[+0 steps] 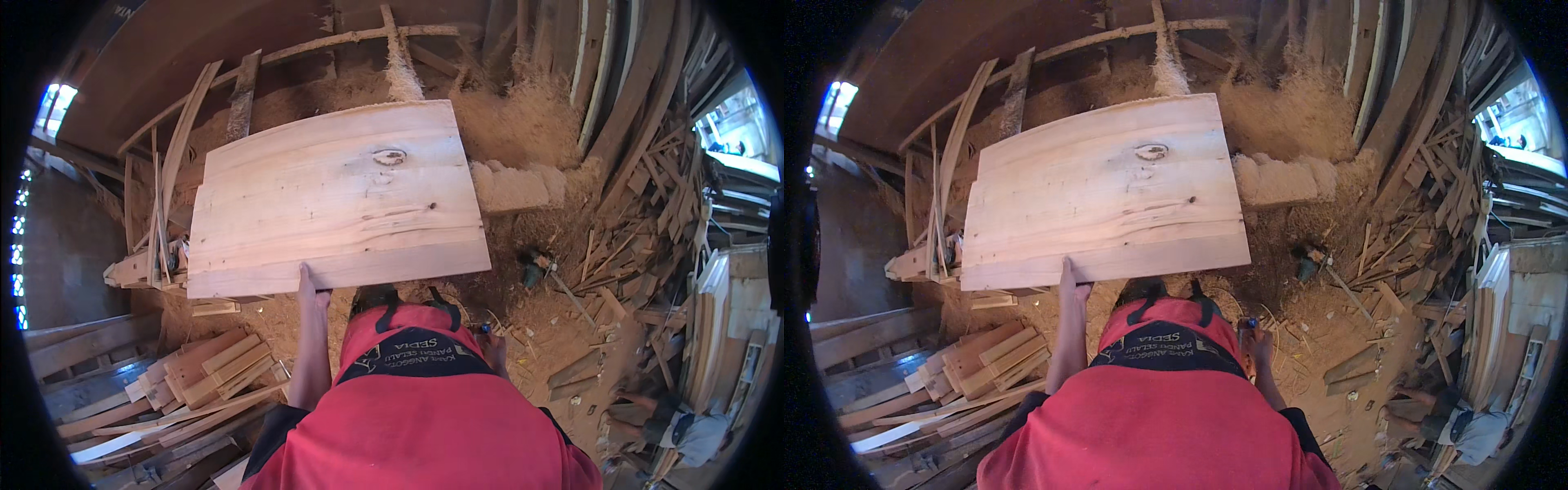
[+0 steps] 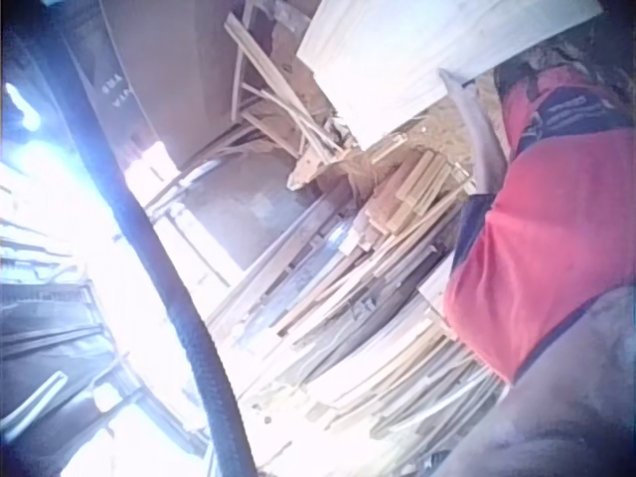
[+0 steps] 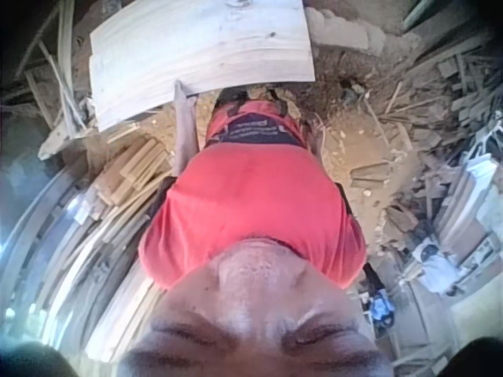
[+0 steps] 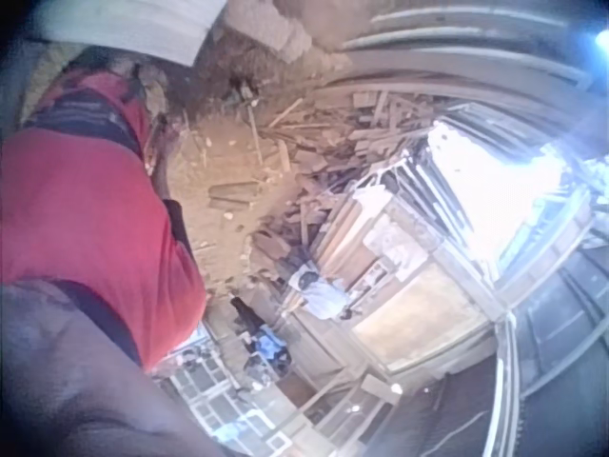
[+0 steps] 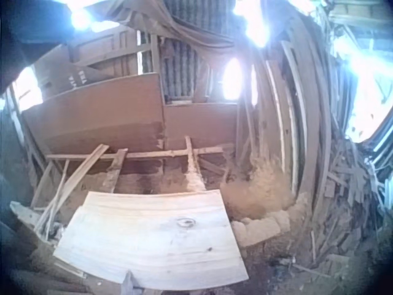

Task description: The person picks up a wooden board, applies a substance from a small bottle to a knot hole, and sands the board's surface using an electric sander.

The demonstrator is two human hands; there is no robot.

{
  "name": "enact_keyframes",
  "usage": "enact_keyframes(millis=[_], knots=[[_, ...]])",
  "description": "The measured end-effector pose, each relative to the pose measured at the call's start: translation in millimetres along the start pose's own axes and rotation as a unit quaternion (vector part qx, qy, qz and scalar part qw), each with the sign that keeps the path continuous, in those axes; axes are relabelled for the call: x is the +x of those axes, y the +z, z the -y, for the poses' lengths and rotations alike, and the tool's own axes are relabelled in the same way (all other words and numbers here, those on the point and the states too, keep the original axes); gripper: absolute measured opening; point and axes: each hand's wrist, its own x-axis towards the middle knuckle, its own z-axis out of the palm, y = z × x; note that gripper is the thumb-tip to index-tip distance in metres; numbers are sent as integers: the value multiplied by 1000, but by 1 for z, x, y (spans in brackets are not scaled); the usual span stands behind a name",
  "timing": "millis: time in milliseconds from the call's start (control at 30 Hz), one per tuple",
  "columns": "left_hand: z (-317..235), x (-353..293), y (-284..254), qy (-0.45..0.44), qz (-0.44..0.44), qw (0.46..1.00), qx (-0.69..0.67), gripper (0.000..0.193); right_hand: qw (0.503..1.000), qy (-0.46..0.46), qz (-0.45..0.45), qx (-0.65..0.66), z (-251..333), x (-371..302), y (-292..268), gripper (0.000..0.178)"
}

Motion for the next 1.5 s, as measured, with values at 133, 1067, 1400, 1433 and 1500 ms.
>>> enact_keyframes(millis=[133, 1067, 1400, 1433, 1500], knots=[[-11, 31, 53, -8, -4, 1000, -6, 62, 997, 49, 39, 51, -5, 2, -10, 29], [-106, 138, 64, 320, 92, 461, 823, 122, 943, 19, -143, 300, 507, 92, -55, 32], [-130, 86, 95, 213, 44, 460, 861, 124, 977, -55, 56, 199, 553, 158, -38, 39], [-131, 83, 96, 214, 31, 470, 856, 124, 977, -59, 98, 180, 557, 168, -31, 39], [-129, 79, 98, 213, 40, 466, 858, 119, 980, -110, 131, 105, 566, 193, -15, 45]])
